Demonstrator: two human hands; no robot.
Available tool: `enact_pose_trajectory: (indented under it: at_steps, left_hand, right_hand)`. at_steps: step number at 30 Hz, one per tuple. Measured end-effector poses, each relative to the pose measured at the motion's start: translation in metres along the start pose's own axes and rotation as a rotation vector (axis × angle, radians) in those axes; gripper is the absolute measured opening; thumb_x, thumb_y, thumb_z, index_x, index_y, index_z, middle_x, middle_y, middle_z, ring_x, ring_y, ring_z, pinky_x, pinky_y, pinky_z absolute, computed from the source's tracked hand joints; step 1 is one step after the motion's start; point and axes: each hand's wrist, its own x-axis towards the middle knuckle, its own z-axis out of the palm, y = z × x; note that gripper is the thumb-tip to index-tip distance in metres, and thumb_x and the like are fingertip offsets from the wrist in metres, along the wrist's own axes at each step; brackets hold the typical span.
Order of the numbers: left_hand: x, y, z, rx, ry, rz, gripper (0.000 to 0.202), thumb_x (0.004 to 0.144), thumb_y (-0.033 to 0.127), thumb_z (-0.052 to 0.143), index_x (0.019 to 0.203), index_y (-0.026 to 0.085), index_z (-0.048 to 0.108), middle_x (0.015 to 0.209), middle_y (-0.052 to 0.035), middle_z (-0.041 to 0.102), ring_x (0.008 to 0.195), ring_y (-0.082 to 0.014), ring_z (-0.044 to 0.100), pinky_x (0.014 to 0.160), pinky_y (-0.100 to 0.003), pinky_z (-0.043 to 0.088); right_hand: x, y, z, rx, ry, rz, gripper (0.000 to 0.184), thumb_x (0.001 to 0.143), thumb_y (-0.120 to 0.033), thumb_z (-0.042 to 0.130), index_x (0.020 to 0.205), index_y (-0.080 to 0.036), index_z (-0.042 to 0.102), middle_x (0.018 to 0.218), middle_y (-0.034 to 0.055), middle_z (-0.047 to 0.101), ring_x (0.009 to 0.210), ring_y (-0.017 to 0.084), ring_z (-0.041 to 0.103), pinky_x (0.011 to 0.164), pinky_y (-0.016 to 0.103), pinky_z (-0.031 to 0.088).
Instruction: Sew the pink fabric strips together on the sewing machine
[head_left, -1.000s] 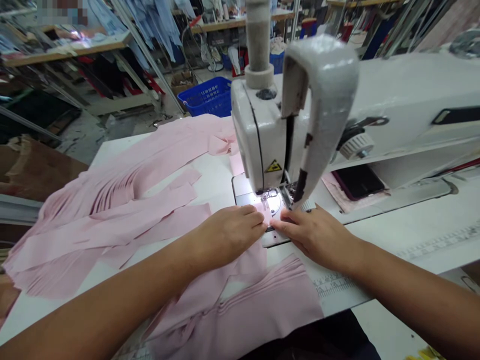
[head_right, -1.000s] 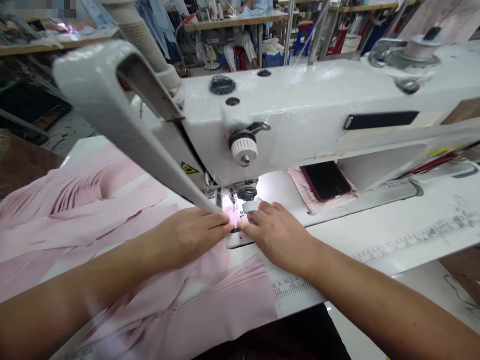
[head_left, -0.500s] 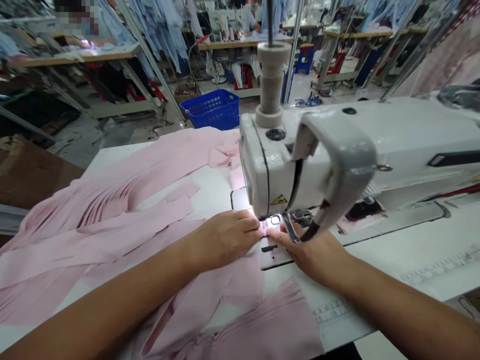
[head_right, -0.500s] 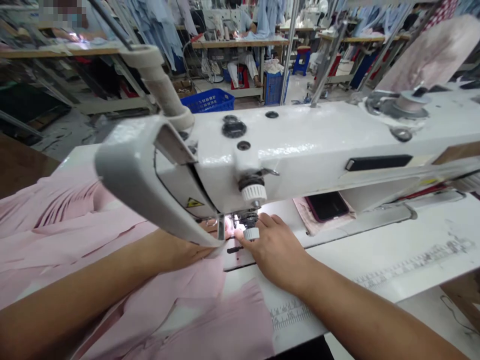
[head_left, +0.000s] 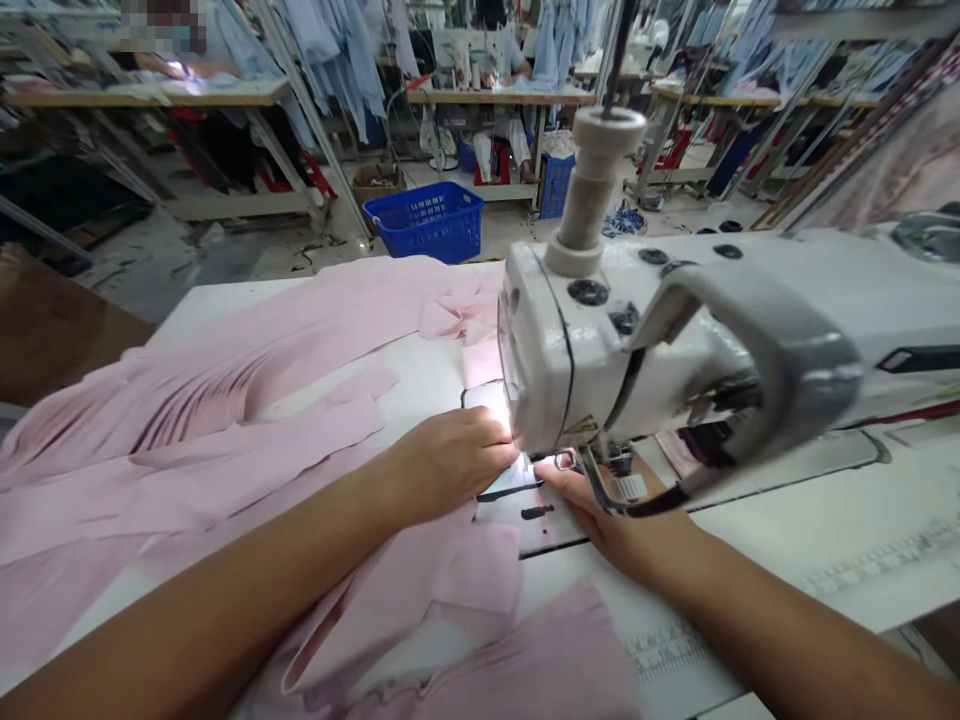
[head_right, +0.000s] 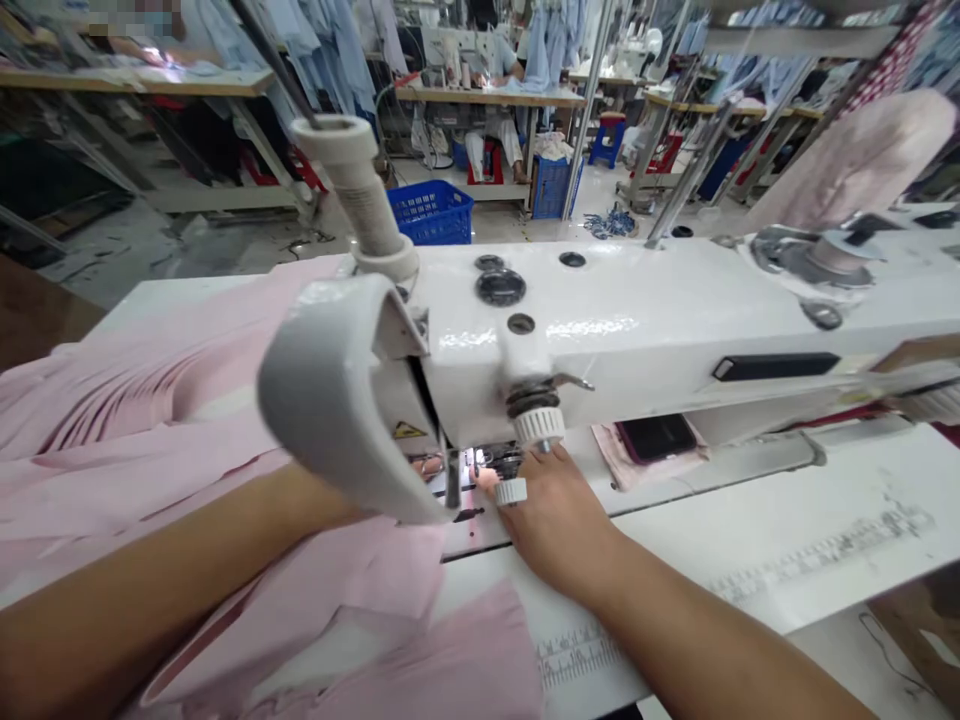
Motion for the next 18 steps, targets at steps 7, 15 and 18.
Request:
enact_pose_trajectory:
  at_steps: [7,15,18]
  left_hand:
    - [0.001,0.016,-0.016,0.126,0.086,0.022,0.038,0.097,0.015,0.035,0.066,0.017,0.058,0.063,-0.0021,0.050,0.068,-0.0141,0.050,0.064,-0.024,0.045]
    - [-0.001,0.023,-0.011,0.113,0.069,-0.098,0.027,0.088,0.009,0.045,0.065,0.017,0.056,0.066,-0.0008,0.051,0.071,-0.0152,0.052,0.071,-0.026,0.049]
    - [-0.008,0.025,-0.019,0.016,0.110,-0.205,0.023,0.085,0.009,0.044,0.070,0.017,0.060,0.070,0.0006,0.055,0.070,-0.0132,0.054,0.070,-0.023,0.048]
  right_hand:
    - [-0.002,-0.002,-0.002,-0.029,0.028,0.013,0.030,0.089,-0.010,0.049,0.109,-0.019,0.068,0.086,0.0120,0.064,0.093,0.027,0.059,0.078,0.040,0.052]
    - [0.005,-0.016,-0.022,0.124,-0.038,0.083,0.027,0.094,-0.012,0.043,0.098,-0.020,0.069,0.075,0.0033,0.063,0.059,0.016,0.056,0.061,0.028,0.047]
    - [0.003,-0.016,-0.024,0.166,-0.015,0.039,0.026,0.094,-0.012,0.044,0.092,-0.019,0.069,0.072,0.0024,0.063,0.065,0.017,0.058,0.065,0.028,0.046]
